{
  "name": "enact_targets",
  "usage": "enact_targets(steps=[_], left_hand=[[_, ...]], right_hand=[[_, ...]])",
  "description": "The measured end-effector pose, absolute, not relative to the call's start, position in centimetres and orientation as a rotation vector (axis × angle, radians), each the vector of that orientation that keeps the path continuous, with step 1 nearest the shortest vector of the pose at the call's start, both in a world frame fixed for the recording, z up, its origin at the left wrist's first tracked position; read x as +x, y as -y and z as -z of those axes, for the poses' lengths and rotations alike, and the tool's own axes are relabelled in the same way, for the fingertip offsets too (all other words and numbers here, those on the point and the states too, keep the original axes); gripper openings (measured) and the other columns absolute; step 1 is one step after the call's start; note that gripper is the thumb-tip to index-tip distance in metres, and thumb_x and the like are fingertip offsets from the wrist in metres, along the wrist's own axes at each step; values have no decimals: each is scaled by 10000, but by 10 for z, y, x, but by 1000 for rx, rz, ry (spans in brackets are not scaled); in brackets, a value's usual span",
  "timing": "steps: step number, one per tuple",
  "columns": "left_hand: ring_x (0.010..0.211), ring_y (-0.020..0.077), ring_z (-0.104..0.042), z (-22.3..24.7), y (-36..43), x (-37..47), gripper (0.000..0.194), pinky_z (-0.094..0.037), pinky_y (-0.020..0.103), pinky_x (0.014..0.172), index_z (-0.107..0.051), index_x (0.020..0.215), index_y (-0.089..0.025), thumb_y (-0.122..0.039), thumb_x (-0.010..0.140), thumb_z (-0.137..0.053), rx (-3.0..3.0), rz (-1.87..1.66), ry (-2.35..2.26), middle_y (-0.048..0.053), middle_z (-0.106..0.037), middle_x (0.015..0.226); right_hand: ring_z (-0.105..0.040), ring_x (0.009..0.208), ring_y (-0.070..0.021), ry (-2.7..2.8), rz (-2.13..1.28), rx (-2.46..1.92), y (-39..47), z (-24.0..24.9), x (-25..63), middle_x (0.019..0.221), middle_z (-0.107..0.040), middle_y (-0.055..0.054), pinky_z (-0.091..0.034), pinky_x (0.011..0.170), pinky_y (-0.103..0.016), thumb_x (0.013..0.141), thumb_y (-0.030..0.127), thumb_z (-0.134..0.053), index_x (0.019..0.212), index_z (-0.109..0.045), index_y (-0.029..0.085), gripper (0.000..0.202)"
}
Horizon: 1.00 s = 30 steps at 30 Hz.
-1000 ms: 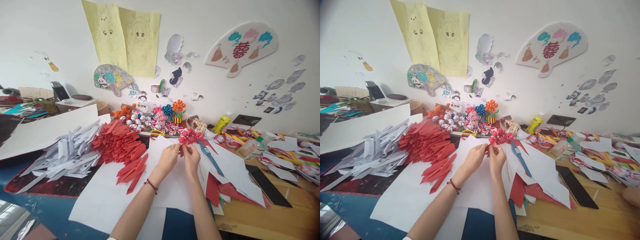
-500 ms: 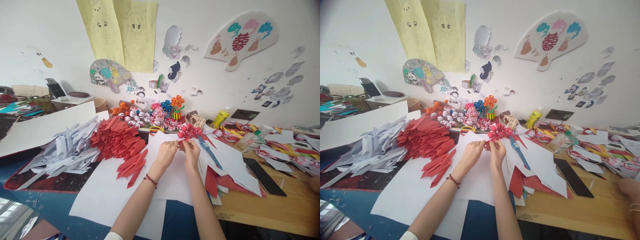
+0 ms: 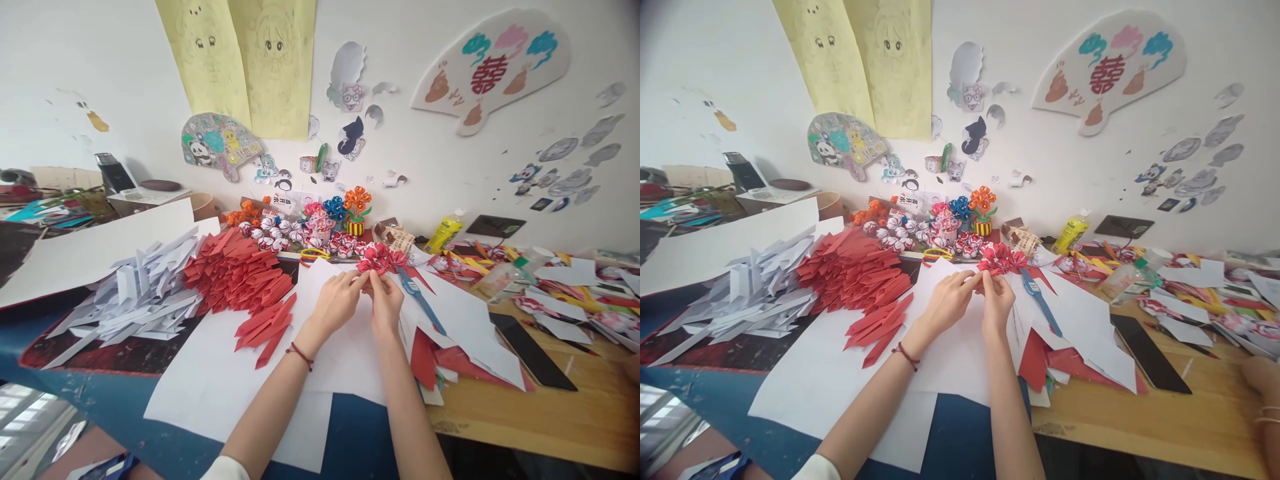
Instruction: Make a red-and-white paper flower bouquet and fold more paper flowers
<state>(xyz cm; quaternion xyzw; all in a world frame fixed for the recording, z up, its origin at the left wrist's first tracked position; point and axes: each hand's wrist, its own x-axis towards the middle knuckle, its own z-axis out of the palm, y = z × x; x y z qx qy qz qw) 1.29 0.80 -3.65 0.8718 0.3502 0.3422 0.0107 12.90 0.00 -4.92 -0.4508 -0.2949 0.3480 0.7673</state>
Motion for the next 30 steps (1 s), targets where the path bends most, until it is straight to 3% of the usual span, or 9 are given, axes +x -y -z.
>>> enact_targets(steps=[3, 7, 10, 12, 16, 18, 21, 25, 30], left_hand=[[937, 179, -635, 38, -8, 15, 290, -467, 272, 796, -590, 1188, -203, -295, 980, -411, 2382, -1168, -1051, 58, -690, 1084], [625, 119, -637, 42, -14, 17, 236, -466, 211, 666, -669, 867, -165, -299, 944, -491, 2022, -1119, -1055, 13, -711, 717], [513, 100, -600, 36, -10, 14, 246, -457, 198, 608, -673, 797, -153, -279, 927, -507, 1970, -1040, -1059, 15, -709, 674], [542, 111, -621, 26, 1, 5, 249, -457, 203, 616, -688, 811, -158, -234, 928, -481, 2053, -984, -1082, 26, -723, 707], [807, 172, -680, -1, 33, -52, 229, -456, 240, 723, -706, 954, -217, -227, 919, -480, 2257, -1075, -1408, 42, -747, 900], [895, 178, -668, -10, 40, -101, 240, -451, 257, 786, -688, 1018, -251, -280, 934, -465, 2153, -1219, -1697, 26, -734, 1012], [884, 234, -630, -18, 32, -182, 268, -430, 329, 789, -674, 1044, -250, -350, 926, -455, 1868, -1344, -2338, 47, -711, 993], [1047, 309, -530, -22, 1, -256, 343, -395, 369, 826, -631, 1144, -184, -341, 911, -433, 1806, -1236, -2804, 121, -637, 1094], [1063, 330, -472, -26, -31, -290, 356, -349, 387, 836, -643, 1122, -154, -326, 918, -408, 2048, -935, -2897, 156, -602, 1110]], right_hand=[[-564, 572, -113, 681, -734, -962, 2, 50, 130, 655, -635, -17, -462, 558, -253, 689, 414, -781, 715, -645, 136, 311], [-506, 556, -104, 777, -716, -990, 4, 51, 131, 608, -593, -4, -407, 546, -251, 715, 425, -766, 695, -644, 142, 309], [-479, 538, -102, 805, -714, -999, 3, 53, 130, 584, -573, 5, -372, 524, -248, 704, 428, -777, 690, -630, 146, 318], [-460, 512, -95, 828, -719, -999, 2, 55, 129, 563, -561, 12, -346, 500, -243, 696, 427, -785, 687, -622, 146, 325], [-467, 500, -95, 874, -719, -998, 1, 54, 127, 550, -559, 16, -335, 483, -239, 704, 427, -779, 726, -642, 145, 315], [-474, 501, -96, 910, -751, -1000, 3, 51, 125, 572, -581, 5, -339, 476, -238, 714, 423, -773, 754, -659, 143, 305], [-468, 490, -94, 994, -779, -1024, 9, 46, 121, 556, -580, 9, -337, 467, -235, 731, 415, -762, 753, -661, 151, 284], [-471, 480, -104, 1064, -787, -1069, 13, 42, 115, 519, -564, 16, -347, 466, -240, 716, 447, -763, 722, -651, 162, 307], [-506, 492, -118, 1128, -805, -1136, 13, 45, 115, 549, -579, 12, -384, 475, -243, 700, 482, -763, 722, -652, 163, 338]])
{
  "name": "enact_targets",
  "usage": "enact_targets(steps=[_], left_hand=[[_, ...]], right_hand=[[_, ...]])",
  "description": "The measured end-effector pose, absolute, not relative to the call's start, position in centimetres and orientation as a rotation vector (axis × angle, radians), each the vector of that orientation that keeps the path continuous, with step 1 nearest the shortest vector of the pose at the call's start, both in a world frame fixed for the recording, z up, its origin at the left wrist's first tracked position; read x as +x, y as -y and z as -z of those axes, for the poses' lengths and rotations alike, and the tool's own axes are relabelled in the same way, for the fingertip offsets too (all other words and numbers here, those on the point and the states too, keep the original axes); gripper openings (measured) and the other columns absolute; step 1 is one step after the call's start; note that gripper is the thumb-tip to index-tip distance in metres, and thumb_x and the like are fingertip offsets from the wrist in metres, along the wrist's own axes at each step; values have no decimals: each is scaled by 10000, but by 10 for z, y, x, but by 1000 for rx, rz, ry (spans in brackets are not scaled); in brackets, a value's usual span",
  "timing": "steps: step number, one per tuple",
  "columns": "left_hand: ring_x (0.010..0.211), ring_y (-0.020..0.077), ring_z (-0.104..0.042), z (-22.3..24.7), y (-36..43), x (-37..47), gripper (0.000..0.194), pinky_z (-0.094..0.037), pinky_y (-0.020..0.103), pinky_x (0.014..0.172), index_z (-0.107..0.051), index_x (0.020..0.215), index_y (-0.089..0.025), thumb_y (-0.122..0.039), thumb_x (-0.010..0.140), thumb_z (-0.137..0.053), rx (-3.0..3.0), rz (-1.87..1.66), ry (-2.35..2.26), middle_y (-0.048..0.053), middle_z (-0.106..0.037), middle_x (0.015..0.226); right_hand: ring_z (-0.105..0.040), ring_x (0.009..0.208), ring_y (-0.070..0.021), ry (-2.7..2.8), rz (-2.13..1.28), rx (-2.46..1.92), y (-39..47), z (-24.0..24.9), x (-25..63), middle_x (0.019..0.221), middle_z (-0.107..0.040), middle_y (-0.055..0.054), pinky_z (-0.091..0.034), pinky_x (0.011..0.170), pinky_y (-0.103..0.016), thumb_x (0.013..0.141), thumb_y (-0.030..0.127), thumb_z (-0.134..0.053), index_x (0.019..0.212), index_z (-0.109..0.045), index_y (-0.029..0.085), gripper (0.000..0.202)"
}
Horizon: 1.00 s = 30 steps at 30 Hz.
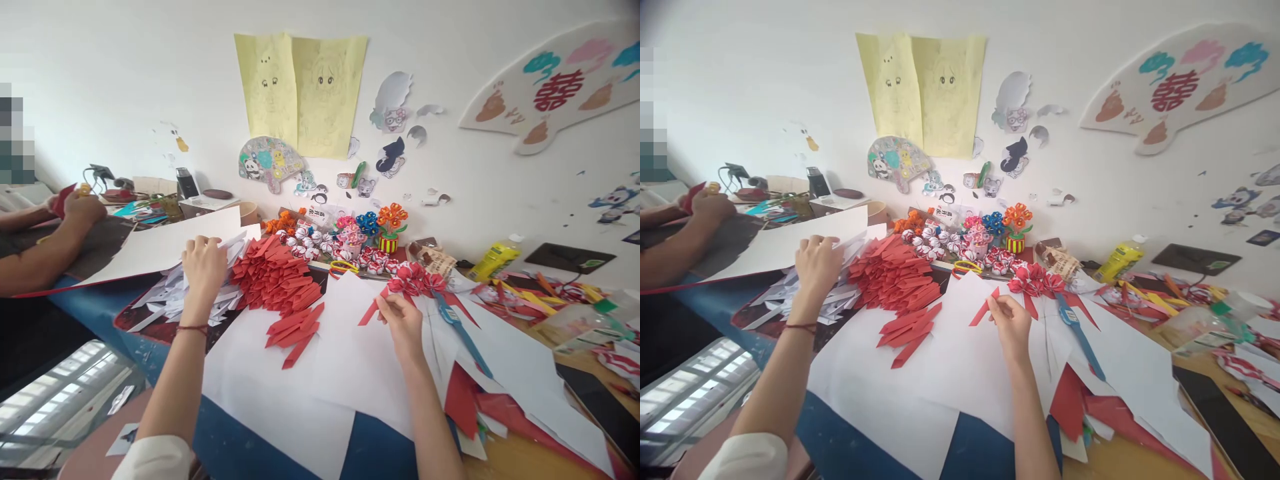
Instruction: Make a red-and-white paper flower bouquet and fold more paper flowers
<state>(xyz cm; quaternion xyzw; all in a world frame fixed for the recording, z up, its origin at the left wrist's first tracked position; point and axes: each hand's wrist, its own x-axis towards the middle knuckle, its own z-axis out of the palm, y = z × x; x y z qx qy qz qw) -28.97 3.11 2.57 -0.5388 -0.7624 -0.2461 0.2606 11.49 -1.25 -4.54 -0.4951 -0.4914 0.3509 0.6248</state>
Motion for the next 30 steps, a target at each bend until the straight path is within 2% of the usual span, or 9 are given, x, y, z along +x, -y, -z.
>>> enact_targets(steps=[8, 14, 16, 18, 22, 25, 30], left_hand=[[1049, 261, -413, -23, -48, -309, 401, -258, 375, 900, -665, 953, -139, -392, 960, -353, -1527, 397, 2034, 94, -612, 1031], [1022, 231, -429, -42, -43, -302, 395, -254, 385, 921, -660, 906, -153, -353, 979, -327, -1453, 479, 2014, 71, -629, 990], [1027, 240, -459, -51, -33, -278, 409, -281, 393, 910, -655, 939, -147, -358, 987, -308, -1396, 660, 1964, 87, -639, 1020], [987, 236, -509, -55, -21, -239, 362, -317, 387, 892, -663, 962, -168, -393, 964, -379, -1489, 947, 1918, 80, -661, 1009], [753, 158, -600, -36, 1, -136, 288, -425, 260, 697, -699, 915, -174, -399, 891, -521, -2402, 1567, 1777, 35, -710, 865], [639, 135, -581, -11, 6, -77, 343, -417, 228, 589, -723, 839, -149, -450, 857, -560, -2852, 1824, 1801, 42, -710, 741], [581, 111, -530, 15, 3, -36, 384, -397, 215, 538, -720, 802, -115, -491, 777, -644, -2947, 2256, 1917, 54, -680, 699]], right_hand=[[-508, 519, -105, 1157, -762, -1125, 14, 45, 116, 640, -589, 11, -405, 501, -231, 779, 439, -705, 749, -633, 167, 283], [-500, 516, -109, 1164, -766, -1142, 16, 41, 114, 624, -577, 13, -393, 488, -232, 769, 457, -707, 729, -633, 166, 303], [-500, 513, -108, 1168, -760, -1142, 16, 41, 113, 628, -584, 12, -393, 489, -235, 769, 458, -707, 733, -638, 168, 300], [-497, 507, -106, 1171, -764, -1129, 16, 40, 112, 608, -576, 19, -391, 493, -236, 774, 451, -706, 745, -646, 171, 288], [-493, 489, -113, 1173, -823, -1059, 20, 36, 109, 536, -550, 28, -387, 488, -245, 777, 445, -707, 731, -646, 173, 283], [-500, 481, -114, 1129, -823, -1017, 23, 30, 109, 526, -557, 26, -385, 483, -249, 762, 438, -722, 728, -649, 170, 280], [-505, 482, -111, 1088, -787, -963, 24, 27, 114, 522, -560, 27, -391, 490, -251, 771, 413, -718, 712, -635, 177, 258]])
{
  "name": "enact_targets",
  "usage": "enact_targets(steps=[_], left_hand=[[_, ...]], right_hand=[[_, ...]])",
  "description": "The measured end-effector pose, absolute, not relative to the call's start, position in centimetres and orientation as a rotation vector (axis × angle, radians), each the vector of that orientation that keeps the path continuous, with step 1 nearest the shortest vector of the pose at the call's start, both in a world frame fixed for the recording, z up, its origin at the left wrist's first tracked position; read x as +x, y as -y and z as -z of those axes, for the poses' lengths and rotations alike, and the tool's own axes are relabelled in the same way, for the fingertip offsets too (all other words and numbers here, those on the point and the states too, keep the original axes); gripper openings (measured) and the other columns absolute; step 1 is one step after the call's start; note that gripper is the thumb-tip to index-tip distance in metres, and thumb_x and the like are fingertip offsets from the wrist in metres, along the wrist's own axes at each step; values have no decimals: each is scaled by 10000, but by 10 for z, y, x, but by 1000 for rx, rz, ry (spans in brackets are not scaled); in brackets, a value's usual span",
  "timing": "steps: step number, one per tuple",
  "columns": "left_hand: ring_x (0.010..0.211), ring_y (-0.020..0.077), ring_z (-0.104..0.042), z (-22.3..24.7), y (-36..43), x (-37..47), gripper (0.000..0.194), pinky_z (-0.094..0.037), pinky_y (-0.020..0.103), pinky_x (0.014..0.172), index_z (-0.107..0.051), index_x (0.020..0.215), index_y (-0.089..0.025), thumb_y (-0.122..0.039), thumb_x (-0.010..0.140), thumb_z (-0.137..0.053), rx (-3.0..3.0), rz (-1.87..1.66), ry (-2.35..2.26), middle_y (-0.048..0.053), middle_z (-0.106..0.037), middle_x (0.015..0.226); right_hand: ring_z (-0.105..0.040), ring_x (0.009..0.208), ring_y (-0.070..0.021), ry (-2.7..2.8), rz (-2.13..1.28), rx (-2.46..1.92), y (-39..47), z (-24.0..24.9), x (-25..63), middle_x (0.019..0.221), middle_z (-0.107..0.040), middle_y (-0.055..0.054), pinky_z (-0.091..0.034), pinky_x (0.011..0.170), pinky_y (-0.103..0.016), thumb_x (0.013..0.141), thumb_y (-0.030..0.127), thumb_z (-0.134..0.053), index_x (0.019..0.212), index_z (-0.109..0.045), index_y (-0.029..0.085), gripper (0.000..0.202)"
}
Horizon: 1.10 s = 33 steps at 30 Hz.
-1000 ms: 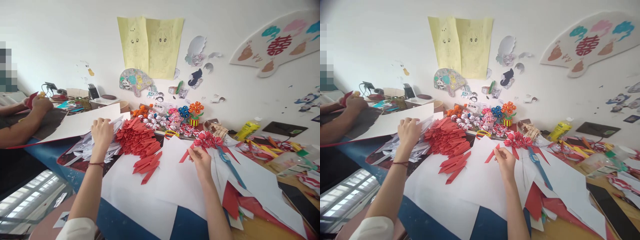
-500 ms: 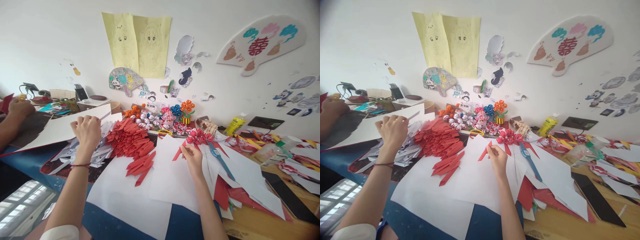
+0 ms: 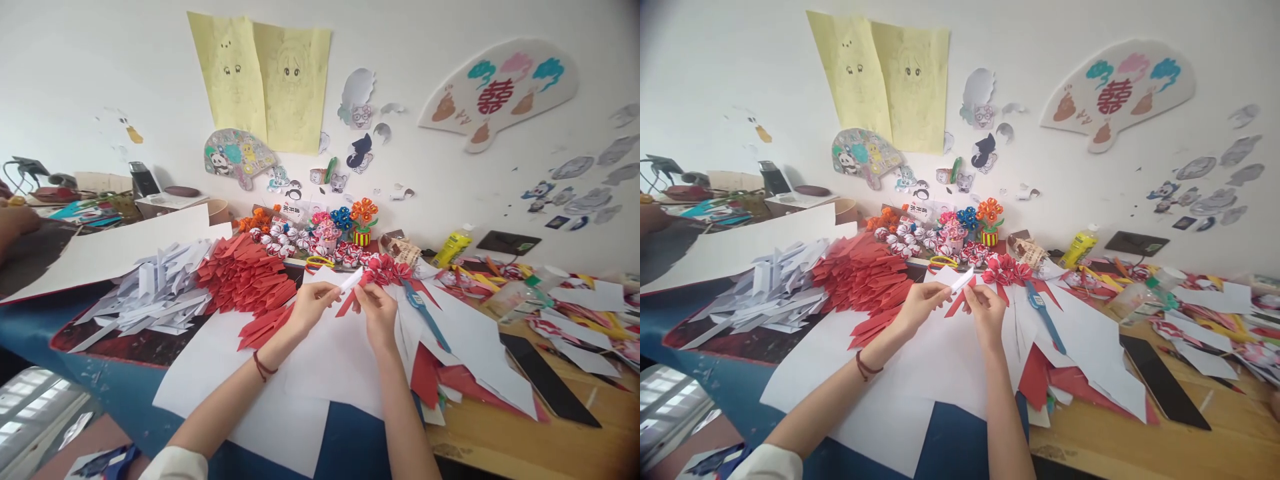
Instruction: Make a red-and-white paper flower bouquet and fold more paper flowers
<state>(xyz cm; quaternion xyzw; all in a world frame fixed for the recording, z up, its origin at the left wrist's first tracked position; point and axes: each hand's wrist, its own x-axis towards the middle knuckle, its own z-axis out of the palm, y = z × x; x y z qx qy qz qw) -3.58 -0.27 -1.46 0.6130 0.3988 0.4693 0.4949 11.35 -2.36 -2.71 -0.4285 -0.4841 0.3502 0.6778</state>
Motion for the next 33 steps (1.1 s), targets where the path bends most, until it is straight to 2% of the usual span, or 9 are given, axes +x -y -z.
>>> enact_targets(steps=[7, 15, 23, 27, 33], left_hand=[[595, 105, -488, 25, 0, -22, 389, -370, 218, 556, -693, 787, -114, -495, 808, -619, 1503, -1112, -863, 25, -622, 673], [668, 119, -551, 21, 1, -32, 243, -391, 223, 668, -682, 989, -179, -352, 905, -534, 1938, -1112, -951, -2, -656, 712], [714, 138, -583, 29, 2, -29, 196, -383, 248, 698, -668, 986, -174, -257, 929, -501, 2171, -1129, -1048, 33, -698, 837], [717, 137, -575, 32, 3, -30, 219, -337, 277, 727, -642, 984, -190, -228, 968, -427, 2305, -1075, -1113, 16, -680, 817], [717, 138, -563, 35, 7, -28, 203, -297, 294, 728, -584, 901, -183, -215, 980, -399, 2449, -973, -1222, 3, -654, 790]], right_hand=[[-528, 485, -118, 1077, -721, -1029, 19, 32, 123, 546, -572, 23, -413, 482, -250, 762, 424, -720, 701, -626, 182, 267], [-524, 511, -120, 1202, -590, -1128, 22, 30, 124, 602, -595, 16, -423, 505, -247, 775, 413, -692, 676, -641, 194, 246], [-514, 445, -115, 1177, -668, -1173, 20, 35, 126, 524, -582, 11, -387, 461, -243, 782, 433, -694, 662, -656, 171, 291], [-531, 446, -129, 1178, -729, -1157, 19, 36, 127, 532, -602, -10, -404, 443, -250, 806, 446, -664, 677, -667, 163, 311], [-556, 482, -139, 1240, -646, -1206, 22, 37, 123, 557, -616, -12, -442, 486, -256, 818, 420, -652, 783, -702, 152, 275]])
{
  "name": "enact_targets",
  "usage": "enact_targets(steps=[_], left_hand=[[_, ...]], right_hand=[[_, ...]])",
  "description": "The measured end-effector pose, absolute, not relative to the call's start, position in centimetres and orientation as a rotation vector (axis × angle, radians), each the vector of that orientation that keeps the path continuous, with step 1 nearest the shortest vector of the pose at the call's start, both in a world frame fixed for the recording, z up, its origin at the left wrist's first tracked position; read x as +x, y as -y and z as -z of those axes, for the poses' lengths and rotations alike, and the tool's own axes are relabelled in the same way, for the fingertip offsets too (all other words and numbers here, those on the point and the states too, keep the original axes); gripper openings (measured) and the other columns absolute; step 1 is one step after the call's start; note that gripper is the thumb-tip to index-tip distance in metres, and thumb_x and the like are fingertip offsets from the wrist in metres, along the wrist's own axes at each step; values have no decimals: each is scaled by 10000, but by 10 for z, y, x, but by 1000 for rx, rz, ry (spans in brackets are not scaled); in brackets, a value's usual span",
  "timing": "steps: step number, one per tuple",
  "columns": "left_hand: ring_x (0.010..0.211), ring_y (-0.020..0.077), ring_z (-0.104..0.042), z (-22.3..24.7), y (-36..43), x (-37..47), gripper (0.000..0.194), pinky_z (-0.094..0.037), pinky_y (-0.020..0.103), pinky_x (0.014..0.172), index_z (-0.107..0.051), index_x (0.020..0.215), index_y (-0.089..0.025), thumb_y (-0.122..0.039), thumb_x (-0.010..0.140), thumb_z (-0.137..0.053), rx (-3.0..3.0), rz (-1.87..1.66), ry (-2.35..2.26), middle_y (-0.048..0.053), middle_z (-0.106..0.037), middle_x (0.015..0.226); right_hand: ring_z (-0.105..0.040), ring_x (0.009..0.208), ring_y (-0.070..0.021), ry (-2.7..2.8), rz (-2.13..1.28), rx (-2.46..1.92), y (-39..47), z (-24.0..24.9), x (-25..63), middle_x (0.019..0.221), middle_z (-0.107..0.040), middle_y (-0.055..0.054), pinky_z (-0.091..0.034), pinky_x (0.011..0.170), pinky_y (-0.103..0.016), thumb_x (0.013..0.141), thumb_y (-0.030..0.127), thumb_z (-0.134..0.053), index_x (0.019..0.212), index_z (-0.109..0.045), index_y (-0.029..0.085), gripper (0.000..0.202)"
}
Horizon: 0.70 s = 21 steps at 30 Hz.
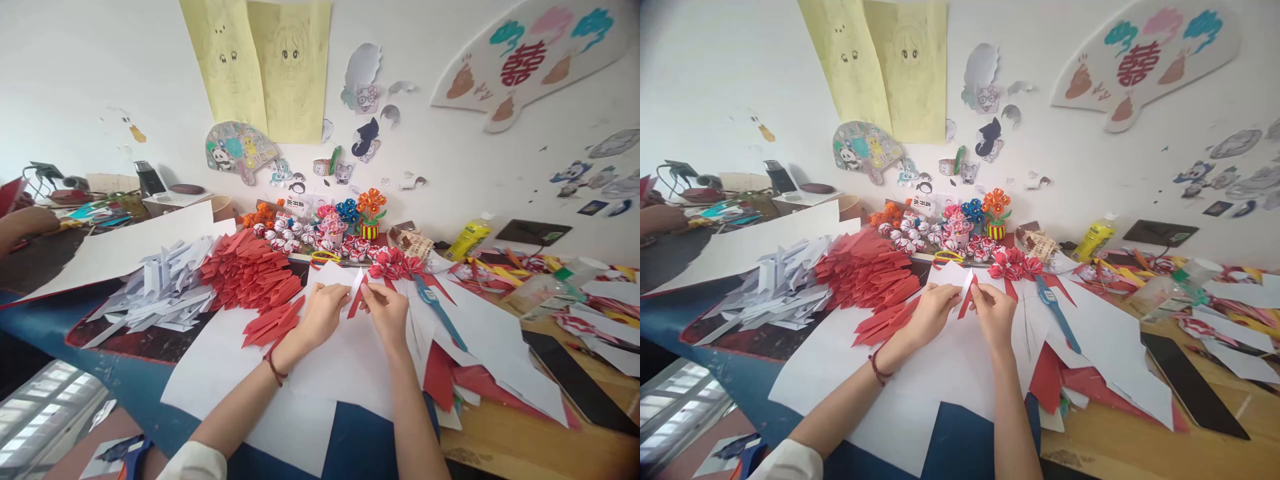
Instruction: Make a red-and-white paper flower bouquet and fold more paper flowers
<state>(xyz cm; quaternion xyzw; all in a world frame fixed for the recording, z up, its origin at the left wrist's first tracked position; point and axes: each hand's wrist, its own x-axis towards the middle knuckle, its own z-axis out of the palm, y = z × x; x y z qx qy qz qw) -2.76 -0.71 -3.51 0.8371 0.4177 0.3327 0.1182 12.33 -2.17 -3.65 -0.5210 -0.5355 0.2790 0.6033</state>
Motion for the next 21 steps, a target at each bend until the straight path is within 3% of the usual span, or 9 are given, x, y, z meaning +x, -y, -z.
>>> enact_targets(steps=[5, 12, 15, 21], left_hand=[[716, 138, -557, 37, 9, -26, 231, -298, 292, 734, -541, 806, -174, -216, 978, -393, 2473, -964, -1275, 0, -636, 768], [617, 98, -514, 38, 7, -27, 288, -321, 266, 744, -495, 704, -168, -272, 968, -444, 2265, -1014, -1155, -36, -620, 685], [577, 95, -476, 38, 5, -29, 309, -318, 246, 674, -481, 678, -169, -277, 966, -441, 2238, -1025, -1159, -39, -585, 638], [634, 102, -522, 37, 2, -33, 261, -321, 258, 705, -512, 742, -167, -284, 967, -455, 2423, -997, -1205, -30, -621, 716]], right_hand=[[-602, 586, -155, 1322, -624, -1182, 25, 36, 118, 702, -671, -37, -484, 567, -266, 824, 383, -640, 808, -708, 151, 241], [-476, 506, -120, 1380, -661, -1224, 22, 37, 119, 526, -535, 13, -384, 496, -247, 845, 423, -610, 690, -670, 154, 316], [-481, 506, -121, 1420, -686, -1178, 22, 36, 119, 523, -522, 12, -388, 513, -254, 876, 422, -574, 648, -648, 158, 357], [-590, 716, -166, 1478, -611, -1110, 20, 35, 121, 803, -644, -53, -466, 614, -257, 816, 379, -676, 803, -724, 166, 218]])
